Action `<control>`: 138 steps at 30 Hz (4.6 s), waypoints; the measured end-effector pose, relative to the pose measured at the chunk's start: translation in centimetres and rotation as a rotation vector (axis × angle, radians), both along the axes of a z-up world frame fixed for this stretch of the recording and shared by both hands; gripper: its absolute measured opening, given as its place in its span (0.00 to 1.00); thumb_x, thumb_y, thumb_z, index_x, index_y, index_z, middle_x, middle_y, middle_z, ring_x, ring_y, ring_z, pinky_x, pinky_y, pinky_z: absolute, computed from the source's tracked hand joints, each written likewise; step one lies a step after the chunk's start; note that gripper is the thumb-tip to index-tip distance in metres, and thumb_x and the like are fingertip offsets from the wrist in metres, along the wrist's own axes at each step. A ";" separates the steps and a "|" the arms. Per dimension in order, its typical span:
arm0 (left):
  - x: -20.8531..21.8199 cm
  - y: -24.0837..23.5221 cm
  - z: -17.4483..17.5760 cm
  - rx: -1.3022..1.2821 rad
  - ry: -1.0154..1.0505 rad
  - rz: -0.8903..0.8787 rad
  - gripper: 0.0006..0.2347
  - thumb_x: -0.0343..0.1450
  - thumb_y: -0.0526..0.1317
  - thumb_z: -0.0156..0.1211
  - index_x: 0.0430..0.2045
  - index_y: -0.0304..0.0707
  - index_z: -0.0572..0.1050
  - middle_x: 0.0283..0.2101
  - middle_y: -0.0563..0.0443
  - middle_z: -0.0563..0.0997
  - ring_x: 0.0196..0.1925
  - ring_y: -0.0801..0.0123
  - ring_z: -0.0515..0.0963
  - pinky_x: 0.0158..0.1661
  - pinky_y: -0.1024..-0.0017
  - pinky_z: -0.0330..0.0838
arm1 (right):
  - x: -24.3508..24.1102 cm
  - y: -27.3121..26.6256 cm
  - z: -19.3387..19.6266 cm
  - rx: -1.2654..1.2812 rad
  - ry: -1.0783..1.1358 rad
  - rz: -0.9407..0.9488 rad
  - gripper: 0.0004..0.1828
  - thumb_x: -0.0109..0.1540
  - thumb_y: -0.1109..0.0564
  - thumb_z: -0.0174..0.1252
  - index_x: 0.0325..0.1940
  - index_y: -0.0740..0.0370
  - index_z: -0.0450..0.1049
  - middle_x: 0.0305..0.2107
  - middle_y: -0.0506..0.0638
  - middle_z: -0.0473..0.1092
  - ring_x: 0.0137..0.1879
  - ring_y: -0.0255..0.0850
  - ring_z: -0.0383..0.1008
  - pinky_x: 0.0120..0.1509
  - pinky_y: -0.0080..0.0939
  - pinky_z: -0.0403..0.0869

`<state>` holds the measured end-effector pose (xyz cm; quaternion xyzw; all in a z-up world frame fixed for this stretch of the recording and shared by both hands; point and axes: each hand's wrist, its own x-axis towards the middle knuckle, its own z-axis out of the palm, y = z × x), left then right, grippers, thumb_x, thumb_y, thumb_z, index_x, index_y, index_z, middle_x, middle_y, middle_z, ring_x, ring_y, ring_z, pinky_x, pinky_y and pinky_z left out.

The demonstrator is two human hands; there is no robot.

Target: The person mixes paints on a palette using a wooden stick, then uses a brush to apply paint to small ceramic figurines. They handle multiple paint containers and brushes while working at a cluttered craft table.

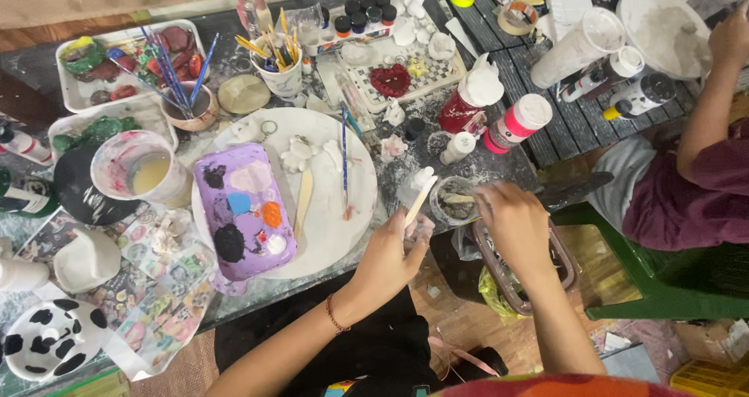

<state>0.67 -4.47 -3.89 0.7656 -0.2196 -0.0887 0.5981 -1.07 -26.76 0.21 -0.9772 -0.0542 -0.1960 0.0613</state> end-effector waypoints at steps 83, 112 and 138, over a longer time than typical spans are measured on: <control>3.8 -0.9 -2.2 -0.045 0.279 -0.224 0.15 0.76 0.44 0.58 0.45 0.27 0.69 0.30 0.49 0.80 0.24 0.76 0.78 0.24 0.75 0.71 | 0.4 1.5 -0.3 -0.090 0.025 0.009 0.06 0.56 0.56 0.66 0.34 0.56 0.77 0.31 0.47 0.76 0.41 0.43 0.74 0.49 0.48 0.65; 3.7 -2.5 -1.3 -0.119 0.369 -0.300 0.18 0.75 0.42 0.55 0.52 0.25 0.64 0.40 0.48 0.82 0.27 0.76 0.78 0.24 0.76 0.73 | -0.7 1.1 -1.5 0.085 0.032 -0.014 0.12 0.63 0.59 0.52 0.49 0.55 0.76 0.34 0.56 0.77 0.31 0.55 0.77 0.32 0.51 0.72; 3.7 0.6 -0.7 -0.224 0.282 -0.288 0.18 0.76 0.38 0.49 0.58 0.23 0.59 0.47 0.49 0.84 0.30 0.78 0.77 0.27 0.78 0.73 | -1.0 2.6 -2.4 0.221 0.103 -0.072 0.07 0.65 0.54 0.59 0.46 0.55 0.73 0.22 0.58 0.74 0.27 0.55 0.76 0.31 0.52 0.71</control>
